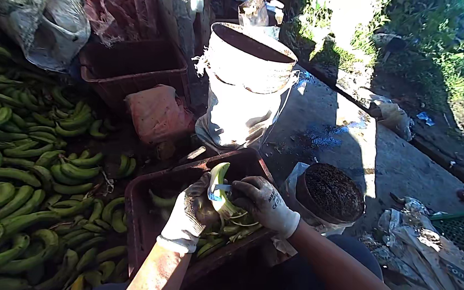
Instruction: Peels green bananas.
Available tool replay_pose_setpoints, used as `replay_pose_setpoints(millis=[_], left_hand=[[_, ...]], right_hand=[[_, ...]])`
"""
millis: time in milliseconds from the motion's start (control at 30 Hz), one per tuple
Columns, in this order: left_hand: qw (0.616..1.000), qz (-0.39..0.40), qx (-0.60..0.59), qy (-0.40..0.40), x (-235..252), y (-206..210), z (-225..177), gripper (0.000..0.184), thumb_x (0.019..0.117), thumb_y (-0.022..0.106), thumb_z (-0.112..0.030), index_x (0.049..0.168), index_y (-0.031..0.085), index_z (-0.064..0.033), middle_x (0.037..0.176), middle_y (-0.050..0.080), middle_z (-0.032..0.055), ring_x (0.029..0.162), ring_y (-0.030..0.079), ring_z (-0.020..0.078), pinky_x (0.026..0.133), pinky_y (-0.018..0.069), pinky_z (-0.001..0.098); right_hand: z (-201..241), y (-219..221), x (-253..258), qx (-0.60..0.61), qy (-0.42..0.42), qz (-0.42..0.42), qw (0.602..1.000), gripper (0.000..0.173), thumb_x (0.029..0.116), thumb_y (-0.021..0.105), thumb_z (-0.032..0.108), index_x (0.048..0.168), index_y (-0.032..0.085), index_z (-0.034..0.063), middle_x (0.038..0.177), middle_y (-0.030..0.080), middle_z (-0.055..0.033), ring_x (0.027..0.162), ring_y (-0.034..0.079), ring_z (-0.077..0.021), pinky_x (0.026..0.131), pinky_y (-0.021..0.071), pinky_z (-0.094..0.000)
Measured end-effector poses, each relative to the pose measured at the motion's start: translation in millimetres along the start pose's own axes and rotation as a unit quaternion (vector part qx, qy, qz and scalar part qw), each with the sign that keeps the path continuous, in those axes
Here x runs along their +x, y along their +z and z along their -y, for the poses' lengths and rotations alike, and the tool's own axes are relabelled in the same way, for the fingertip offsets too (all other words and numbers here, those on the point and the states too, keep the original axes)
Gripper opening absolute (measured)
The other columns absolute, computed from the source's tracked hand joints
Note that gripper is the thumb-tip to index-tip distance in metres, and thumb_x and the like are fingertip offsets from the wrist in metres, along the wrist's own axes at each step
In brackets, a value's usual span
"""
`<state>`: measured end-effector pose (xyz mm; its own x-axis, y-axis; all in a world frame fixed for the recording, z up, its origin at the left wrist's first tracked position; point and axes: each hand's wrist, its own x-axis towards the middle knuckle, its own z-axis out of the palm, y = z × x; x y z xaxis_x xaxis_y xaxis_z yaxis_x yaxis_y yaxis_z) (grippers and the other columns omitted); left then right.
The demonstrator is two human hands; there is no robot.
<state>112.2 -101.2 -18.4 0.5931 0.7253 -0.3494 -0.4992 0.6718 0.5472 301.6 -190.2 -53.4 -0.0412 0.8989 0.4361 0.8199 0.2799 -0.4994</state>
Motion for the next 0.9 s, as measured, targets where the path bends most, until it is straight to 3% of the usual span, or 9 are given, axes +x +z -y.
replay_pose_setpoints(millis=[100,200,267,367,500,600,667,767,900], left_hand=[[0.996,0.037,0.083,0.017,-1.0,-1.1,9.7,0.035,0.1099,0.034,-0.020,0.122,0.062,-0.0023,0.109,0.070,0.0140,0.100,0.069,0.0215,0.089,0.0579,0.0410],[0.995,0.058,0.076,0.018,5.5,-10.8,6.7,0.037,0.1090,0.033,-0.021,0.120,0.063,-0.0023,0.103,0.068,0.0153,0.091,0.068,0.0233,0.082,0.0588,0.0414],[0.996,0.075,0.040,0.015,4.2,-7.7,-1.8,0.037,0.1101,0.030,-0.025,0.115,0.061,-0.0049,0.099,0.067,0.0146,0.085,0.067,0.0232,0.076,0.0589,0.0403],[0.998,0.049,0.036,0.028,3.0,-4.6,-11.6,0.037,0.1114,0.033,-0.027,0.119,0.060,-0.0043,0.098,0.067,0.0145,0.083,0.068,0.0223,0.074,0.0602,0.0387],[0.999,0.010,0.010,0.032,8.7,-11.2,-15.5,0.039,0.1110,0.031,-0.029,0.124,0.058,-0.0043,0.101,0.068,0.0151,0.087,0.068,0.0229,0.076,0.0598,0.0393],[0.999,0.034,0.023,0.007,4.3,-12.4,-13.2,0.040,0.1112,0.031,-0.029,0.119,0.060,-0.0022,0.097,0.068,0.0163,0.082,0.069,0.0231,0.071,0.0605,0.0378],[0.996,0.061,0.062,0.021,-3.5,-6.4,-5.4,0.036,0.1102,0.034,-0.022,0.113,0.064,-0.0026,0.096,0.070,0.0135,0.085,0.070,0.0191,0.076,0.0608,0.0353],[0.985,0.096,0.135,0.057,-2.7,-7.5,5.2,0.032,0.1077,0.037,-0.015,0.117,0.066,-0.0054,0.108,0.070,0.0093,0.101,0.067,0.0160,0.091,0.0575,0.0358],[0.988,0.085,0.123,0.040,1.3,-10.0,2.7,0.033,0.1074,0.037,-0.018,0.120,0.065,-0.0052,0.108,0.070,0.0118,0.098,0.069,0.0192,0.087,0.0590,0.0392]], right_hand=[[-15.1,1.6,8.7,-0.001,0.145,-0.013,0.989,0.043,0.1035,0.055,0.049,0.130,0.070,0.0186,0.120,0.070,-0.0077,0.111,0.067,-0.0209,0.096,0.0561,-0.0427],[-43.3,-12.0,16.3,0.020,0.340,0.046,0.939,0.046,0.1050,0.045,0.053,0.129,0.070,0.0228,0.128,0.068,-0.0032,0.123,0.061,-0.0181,0.108,0.0479,-0.0454],[-51.3,-23.7,15.7,0.037,0.368,0.025,0.929,0.047,0.1028,0.049,0.056,0.126,0.071,0.0211,0.123,0.069,-0.0050,0.118,0.063,-0.0188,0.105,0.0492,-0.0462],[-31.7,-37.0,13.2,0.077,0.262,-0.006,0.962,0.046,0.0981,0.061,0.054,0.127,0.069,0.0197,0.120,0.068,-0.0037,0.109,0.066,-0.0141,0.095,0.0560,-0.0398],[-0.7,-33.9,-0.9,0.084,0.041,0.047,0.994,0.042,0.0937,0.074,0.041,0.130,0.071,0.0199,0.122,0.067,-0.0058,0.113,0.063,-0.0166,0.099,0.0549,-0.0401],[5.1,-17.7,-8.4,0.054,-0.004,0.062,0.997,0.041,0.0925,0.075,0.044,0.129,0.071,0.0251,0.118,0.067,-0.0055,0.111,0.063,-0.0170,0.096,0.0545,-0.0390],[3.7,-10.2,-6.4,0.046,0.006,0.014,0.999,0.041,0.0919,0.076,0.042,0.128,0.073,0.0225,0.117,0.068,-0.0076,0.109,0.064,-0.0184,0.095,0.0554,-0.0396],[-4.7,-3.0,2.6,0.027,0.099,-0.082,0.991,0.038,0.0906,0.076,0.040,0.123,0.075,0.0207,0.114,0.069,-0.0091,0.105,0.067,-0.0199,0.091,0.0579,-0.0412],[-45.7,-17.3,15.3,0.128,0.393,-0.025,0.910,0.038,0.0985,0.064,0.047,0.124,0.074,0.0199,0.119,0.072,-0.0050,0.112,0.066,-0.0175,0.100,0.0528,-0.0452]])
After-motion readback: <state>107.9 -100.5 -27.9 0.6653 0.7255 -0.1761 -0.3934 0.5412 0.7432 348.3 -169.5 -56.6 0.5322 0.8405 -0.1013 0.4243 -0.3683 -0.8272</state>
